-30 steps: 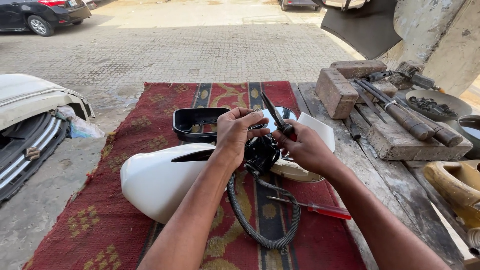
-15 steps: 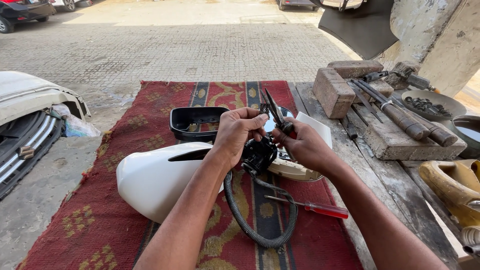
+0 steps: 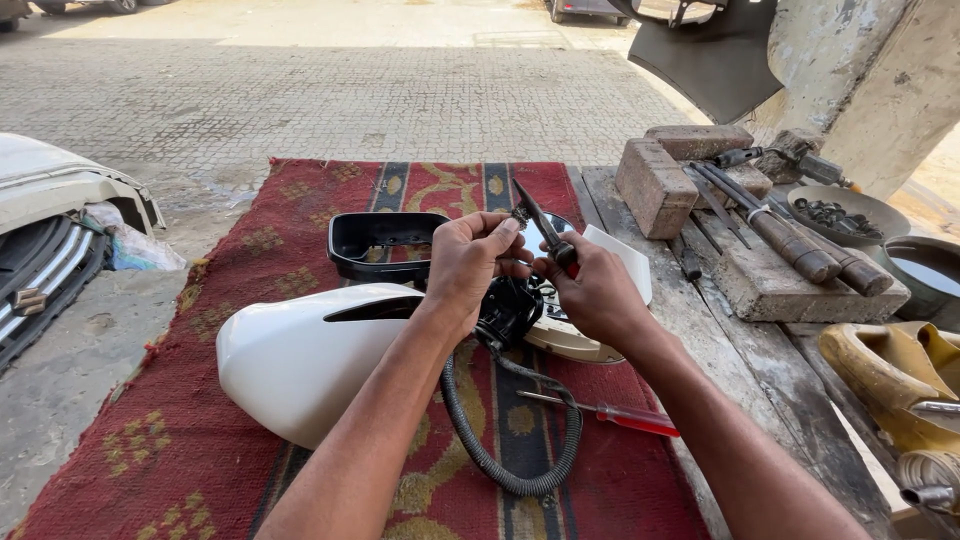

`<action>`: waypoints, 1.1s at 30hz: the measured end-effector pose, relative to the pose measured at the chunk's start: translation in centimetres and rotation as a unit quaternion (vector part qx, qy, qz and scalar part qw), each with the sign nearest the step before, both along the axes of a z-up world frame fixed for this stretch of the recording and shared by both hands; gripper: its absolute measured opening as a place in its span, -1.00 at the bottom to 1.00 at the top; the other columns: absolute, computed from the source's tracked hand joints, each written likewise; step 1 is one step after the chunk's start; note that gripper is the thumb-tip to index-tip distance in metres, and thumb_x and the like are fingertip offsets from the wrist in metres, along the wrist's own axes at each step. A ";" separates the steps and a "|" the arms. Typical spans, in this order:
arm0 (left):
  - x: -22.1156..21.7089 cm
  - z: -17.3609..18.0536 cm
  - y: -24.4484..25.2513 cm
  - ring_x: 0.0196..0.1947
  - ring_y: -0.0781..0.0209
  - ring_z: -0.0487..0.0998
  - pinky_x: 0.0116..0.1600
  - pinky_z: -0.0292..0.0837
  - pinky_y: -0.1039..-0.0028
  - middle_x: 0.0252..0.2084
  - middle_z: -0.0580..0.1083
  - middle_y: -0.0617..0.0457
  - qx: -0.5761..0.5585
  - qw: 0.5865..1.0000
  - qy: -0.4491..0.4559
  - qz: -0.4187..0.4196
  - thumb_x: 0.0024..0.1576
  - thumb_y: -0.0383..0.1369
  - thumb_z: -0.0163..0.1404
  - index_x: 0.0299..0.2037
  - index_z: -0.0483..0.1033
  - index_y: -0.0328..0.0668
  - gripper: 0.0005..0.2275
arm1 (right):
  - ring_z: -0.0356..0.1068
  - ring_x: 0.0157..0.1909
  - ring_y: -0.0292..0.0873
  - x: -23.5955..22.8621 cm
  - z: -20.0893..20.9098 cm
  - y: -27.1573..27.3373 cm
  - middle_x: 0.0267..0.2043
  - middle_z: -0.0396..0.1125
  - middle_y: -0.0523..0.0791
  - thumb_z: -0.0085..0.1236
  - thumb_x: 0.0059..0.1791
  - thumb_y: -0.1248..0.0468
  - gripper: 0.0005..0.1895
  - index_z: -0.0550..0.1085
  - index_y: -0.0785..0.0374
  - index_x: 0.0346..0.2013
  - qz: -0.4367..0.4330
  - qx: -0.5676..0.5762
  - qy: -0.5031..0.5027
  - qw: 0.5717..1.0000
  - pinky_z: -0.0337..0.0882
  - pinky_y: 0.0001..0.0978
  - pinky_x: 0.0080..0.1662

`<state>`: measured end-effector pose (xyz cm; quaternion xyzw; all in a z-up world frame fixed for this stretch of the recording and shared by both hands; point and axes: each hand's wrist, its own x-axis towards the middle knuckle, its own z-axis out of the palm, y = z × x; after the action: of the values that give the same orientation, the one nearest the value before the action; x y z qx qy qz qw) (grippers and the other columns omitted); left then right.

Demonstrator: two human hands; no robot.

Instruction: Disassembling a car side mirror by detaching internal components and cutting wires using pliers.

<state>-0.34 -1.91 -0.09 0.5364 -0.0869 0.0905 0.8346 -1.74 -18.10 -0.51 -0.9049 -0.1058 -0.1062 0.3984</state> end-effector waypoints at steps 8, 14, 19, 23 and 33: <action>0.7 -0.5 1.2 -0.54 0.11 0.61 -0.53 0.61 0.47 -0.48 0.48 -0.22 0.065 0.997 -0.027 0.013 0.20 -0.51 0.06 -0.20 0.54 -0.65 -0.82 | 0.53 -0.24 0.07 -1.4 1.8 0.1 -0.38 0.47 0.03 0.11 0.06 0.09 -0.64 0.47 0.06 0.13 0.042 0.002 0.049 0.998 0.42 0.00 0.00; 0.0 0.0 0.9 -0.61 0.17 0.57 -0.60 0.55 0.52 -0.54 0.46 -0.20 0.073 0.997 -0.005 0.026 0.16 -0.53 0.07 -0.24 0.54 -0.67 -0.83 | 0.50 -0.15 0.26 -1.5 1.5 0.3 -0.39 0.46 0.08 0.09 0.06 0.08 -0.63 0.42 0.01 0.15 0.034 -0.074 0.035 0.996 0.39 0.12 0.00; 0.0 -0.1 0.3 -0.65 0.20 0.55 -0.65 0.50 0.55 -0.59 0.43 -0.16 0.078 0.995 0.012 0.054 0.12 -0.52 0.07 -0.28 0.55 -0.65 -0.84 | 0.47 -0.16 0.34 -1.5 0.9 0.6 -0.42 0.44 0.13 0.12 0.04 -0.05 -0.61 0.48 0.20 -0.07 0.002 -0.105 0.009 0.994 0.40 0.17 -0.02; 0.0 -0.1 0.3 -0.70 0.24 0.52 -0.70 0.43 0.58 -0.64 0.41 -0.14 0.085 0.994 0.015 0.074 0.09 -0.53 0.08 -0.32 0.58 -0.60 -0.86 | 0.49 -0.23 0.30 -2.1 1.4 1.2 -0.48 0.43 0.09 0.10 0.04 0.06 -0.70 0.51 0.26 -0.26 -0.031 -0.136 -0.008 0.990 0.44 0.11 -0.08; -1.5 0.8 0.3 -0.62 0.17 0.59 -0.56 0.57 0.53 -0.59 0.45 -0.16 0.068 0.997 -0.005 0.038 0.12 -0.50 0.09 -0.30 0.56 -0.63 -0.83 | 0.40 -0.43 0.08 -0.2 -0.6 0.0 -0.64 0.30 -0.02 0.24 0.01 -0.02 -0.60 0.48 0.23 -0.51 0.016 -0.005 0.003 1.000 0.42 -0.05 -0.20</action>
<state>-1.83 -1.65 0.75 0.5945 -0.0770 0.1185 0.7916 -1.91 -18.13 -1.11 -0.9055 -0.1194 -0.0963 0.3956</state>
